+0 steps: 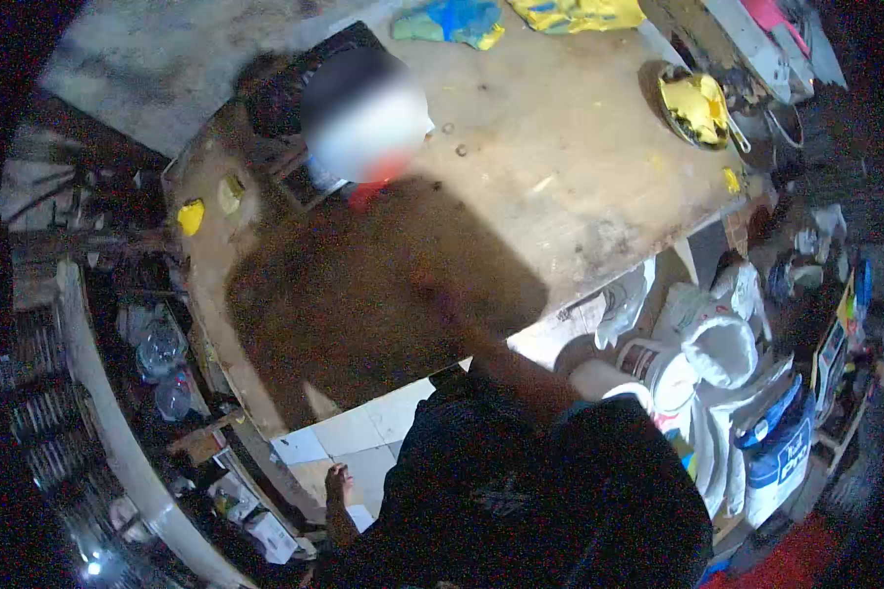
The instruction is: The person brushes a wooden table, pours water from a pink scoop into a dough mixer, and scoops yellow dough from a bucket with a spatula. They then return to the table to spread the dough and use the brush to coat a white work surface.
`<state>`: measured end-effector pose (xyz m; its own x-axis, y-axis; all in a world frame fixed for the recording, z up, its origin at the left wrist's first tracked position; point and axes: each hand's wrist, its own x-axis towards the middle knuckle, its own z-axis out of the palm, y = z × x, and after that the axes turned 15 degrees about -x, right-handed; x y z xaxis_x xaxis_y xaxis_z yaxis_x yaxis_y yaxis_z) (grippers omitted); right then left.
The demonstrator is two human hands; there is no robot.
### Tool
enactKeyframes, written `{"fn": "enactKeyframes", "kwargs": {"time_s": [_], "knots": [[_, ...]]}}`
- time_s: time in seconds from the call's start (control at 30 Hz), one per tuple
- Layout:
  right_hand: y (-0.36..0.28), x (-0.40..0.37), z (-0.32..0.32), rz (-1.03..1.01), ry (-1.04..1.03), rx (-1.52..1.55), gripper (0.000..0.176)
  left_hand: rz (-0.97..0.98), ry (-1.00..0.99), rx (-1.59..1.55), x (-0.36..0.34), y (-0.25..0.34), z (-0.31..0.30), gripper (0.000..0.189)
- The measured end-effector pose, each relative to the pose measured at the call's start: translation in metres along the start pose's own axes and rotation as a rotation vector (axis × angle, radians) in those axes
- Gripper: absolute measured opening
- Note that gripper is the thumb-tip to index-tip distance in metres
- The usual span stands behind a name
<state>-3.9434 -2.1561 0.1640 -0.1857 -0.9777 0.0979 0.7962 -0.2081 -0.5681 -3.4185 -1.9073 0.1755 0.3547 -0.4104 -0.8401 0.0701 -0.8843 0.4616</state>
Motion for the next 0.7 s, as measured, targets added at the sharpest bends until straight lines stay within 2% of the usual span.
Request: {"fn": "enactKeyframes", "kwargs": {"time_s": [0.03, 0.07, 0.1, 0.13, 0.17, 0.23, 0.27, 0.33, 0.37, 0.4, 0.43, 0.47, 0.5, 0.53, 0.57, 0.63, 0.67, 0.7], "knots": [[0.037, -0.007, 0.020, 0.454, 0.109, -0.250, 0.015, -0.117, -0.043, 0.063, 0.011, 0.003, 0.000, 0.030], [0.040, -0.003, 0.062, 0.488, 0.064, -0.246, 0.015, -0.054, -0.076, -0.064, 0.012, 0.000, -0.001, 0.028], [0.026, 0.007, 0.131, 0.567, 0.112, -0.313, 0.013, 0.021, -0.093, -0.206, 0.014, 0.002, 0.000, 0.027], [0.022, 0.015, 0.189, 0.647, 0.136, -0.389, 0.011, 0.272, -0.024, -0.025, 0.010, 0.002, 0.001, 0.025], [0.032, 0.023, 0.212, 0.586, -0.086, -0.026, 0.014, 0.496, 0.072, 0.165, -0.002, 0.000, -0.001, 0.023], [0.040, 0.047, 0.259, 0.606, -0.187, 0.087, 0.020, 0.436, 0.181, -0.188, -0.042, -0.002, -0.009, 0.024], [0.046, 0.061, 0.283, 0.630, -0.119, -0.190, 0.022, 0.536, 0.178, -0.322, -0.033, -0.034, -0.026, 0.024], [0.106, 0.080, 0.271, 0.585, -0.289, 0.059, 0.023, 0.673, 0.310, 0.075, -0.022, -0.111, -0.058, 0.019], [0.123, 0.083, 0.289, 0.479, -0.275, -0.216, 0.027, 0.377, 0.376, -0.019, -0.027, -0.142, -0.069, 0.024], [0.145, 0.081, 0.316, 0.359, -0.273, -0.474, 0.031, 0.441, 0.346, -0.160, -0.021, -0.189, -0.080, 0.028], [0.142, 0.061, 0.364, 0.544, -0.191, -0.485, 0.036, 0.509, 0.333, -0.299, -0.008, -0.255, -0.092, 0.034], [0.163, 0.053, 0.375, 0.645, -0.266, -0.472, 0.040, 0.323, 0.362, -0.405, -0.023, -0.279, -0.103, 0.031], [0.173, 0.029, 0.423, 0.598, -0.346, -0.316, 0.036, 0.152, 0.345, -0.553, -0.040, -0.292, -0.114, 0.029], [0.191, 0.008, 0.452, 0.575, -0.289, -0.396, 0.037, 0.034, 0.298, -0.733, -0.057, -0.305, -0.122, 0.027], [0.215, -0.007, 0.459, 0.595, -0.367, -0.350, 0.038, -0.019, 0.239, -0.927, -0.074, -0.315, -0.126, 0.026], [0.263, -0.027, 0.461, 0.647, -0.463, -0.309, 0.039, -0.119, 0.193, -1.438, -0.066, -0.358, -0.144, 0.029], [0.286, -0.029, 0.457, 0.759, -0.261, -0.371, 0.039, -0.019, 0.277, -1.279, -0.068, -0.353, -0.153, 0.025], [0.309, -0.034, 0.471, 0.816, -0.169, -0.404, 0.039, -0.293, 0.460, -0.908, -0.064, -0.324, -0.174, 0.022]]}}
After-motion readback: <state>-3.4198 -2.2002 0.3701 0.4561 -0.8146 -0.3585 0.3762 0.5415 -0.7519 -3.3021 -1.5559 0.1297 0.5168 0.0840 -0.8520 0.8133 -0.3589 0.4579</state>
